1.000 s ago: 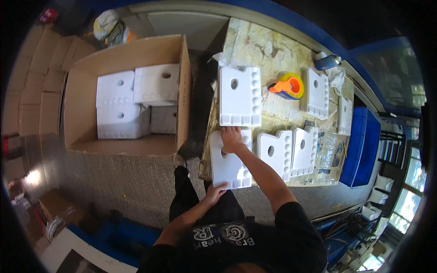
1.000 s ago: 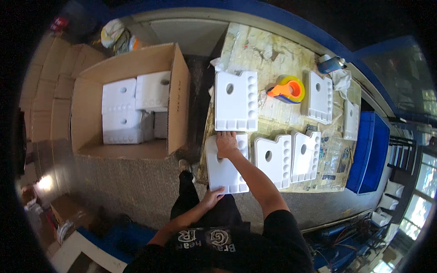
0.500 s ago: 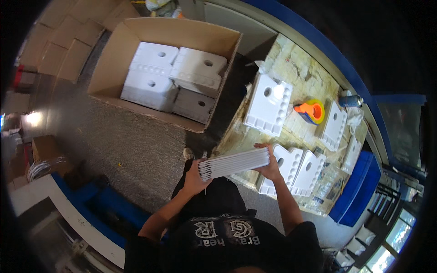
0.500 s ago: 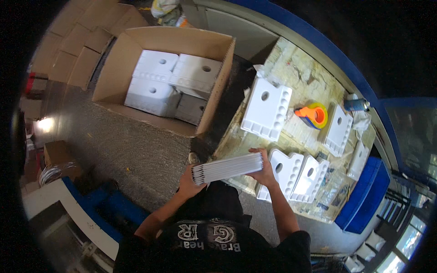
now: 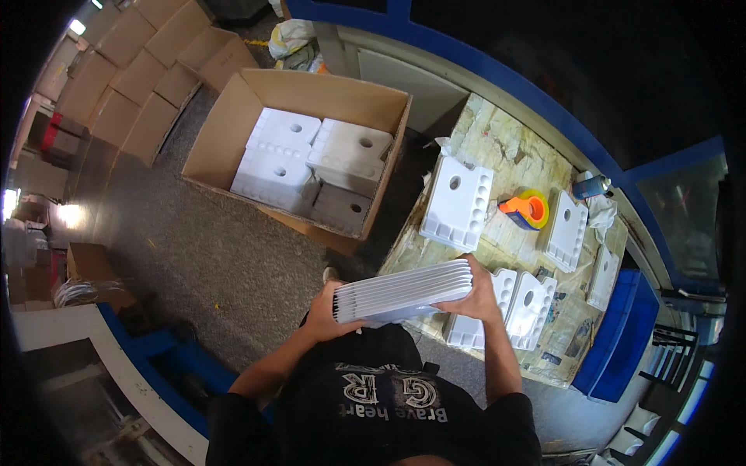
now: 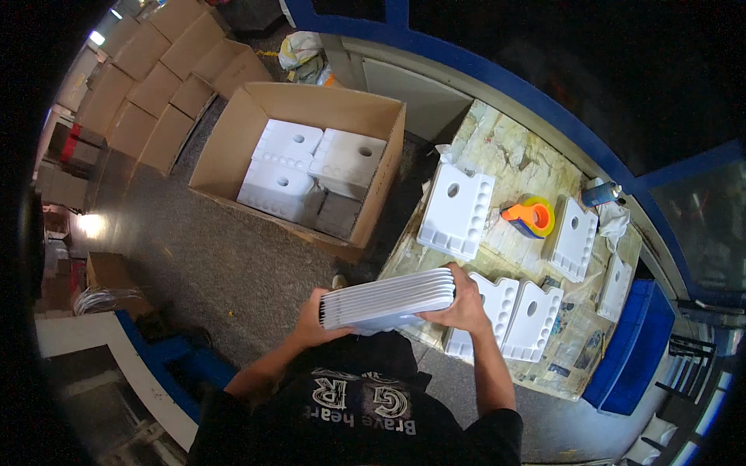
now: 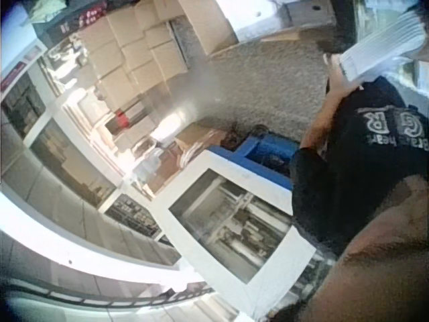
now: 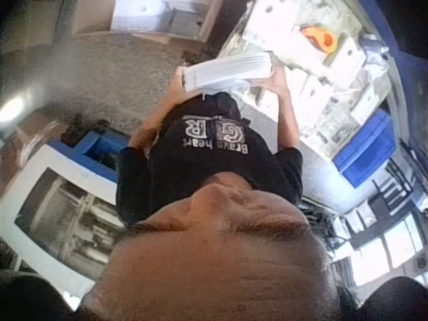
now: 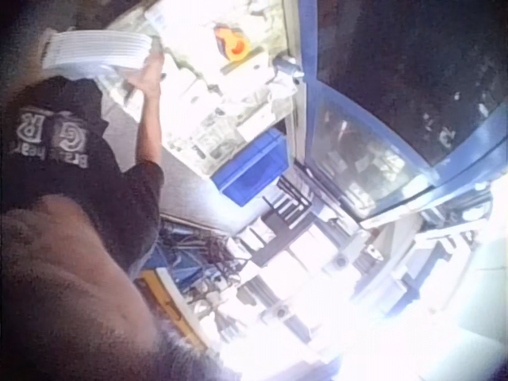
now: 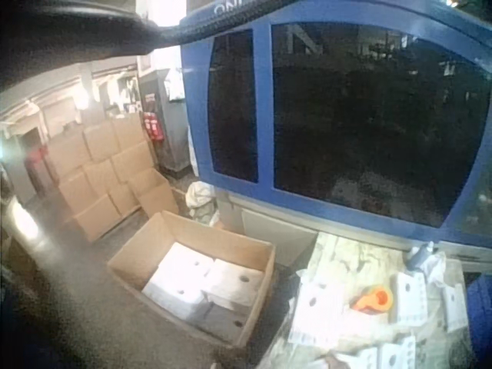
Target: The person repeatedly picks white plastic parts from a blue bin, stacks them on a table, and places the stacks into a cardboard box. The person handles the parts by hand, aligning them into neat stacks before transferring them to the box.
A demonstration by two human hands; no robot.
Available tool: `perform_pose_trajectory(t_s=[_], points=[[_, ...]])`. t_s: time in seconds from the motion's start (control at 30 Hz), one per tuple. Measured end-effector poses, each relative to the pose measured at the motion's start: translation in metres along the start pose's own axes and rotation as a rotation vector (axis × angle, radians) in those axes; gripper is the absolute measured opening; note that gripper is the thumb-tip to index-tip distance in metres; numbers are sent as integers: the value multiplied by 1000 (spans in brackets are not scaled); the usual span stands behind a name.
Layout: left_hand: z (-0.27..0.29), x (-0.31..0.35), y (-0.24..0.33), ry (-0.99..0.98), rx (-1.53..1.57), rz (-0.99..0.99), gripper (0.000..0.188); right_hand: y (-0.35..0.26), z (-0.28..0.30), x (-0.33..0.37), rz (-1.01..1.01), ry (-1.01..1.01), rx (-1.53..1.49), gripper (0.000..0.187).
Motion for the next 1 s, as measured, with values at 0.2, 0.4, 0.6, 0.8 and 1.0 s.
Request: perform_pose_trajectory(t_s=[0.2,0.4,0.6,0.8,1.0], points=[[67,-23,32,236,170,-264,72,-126,41,-71,345,-219,47,62],[171,-91,18,478,65,-530,74,-248,26,-187,783,-161,279,49],[278,-145,-53,330,-380,-185,80,-283,-68,-324,783,-429,653,54],[335,-174,-150,619,-433,106,49,-182,-189,-369,684,-828,674,60],[323,-183,-177,584,-435,278,33,-94,-251,-366,722,-948,719,56]])
Point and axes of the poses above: each hand's wrist, its own x-axis away from the middle knuckle, its own z-axis out of the back of the hand, y = z × x, the point moved 1 cm from there along -x, towards the middle knuckle, and after that the axes turned 2 degrees about x, right-handed, at the moved point
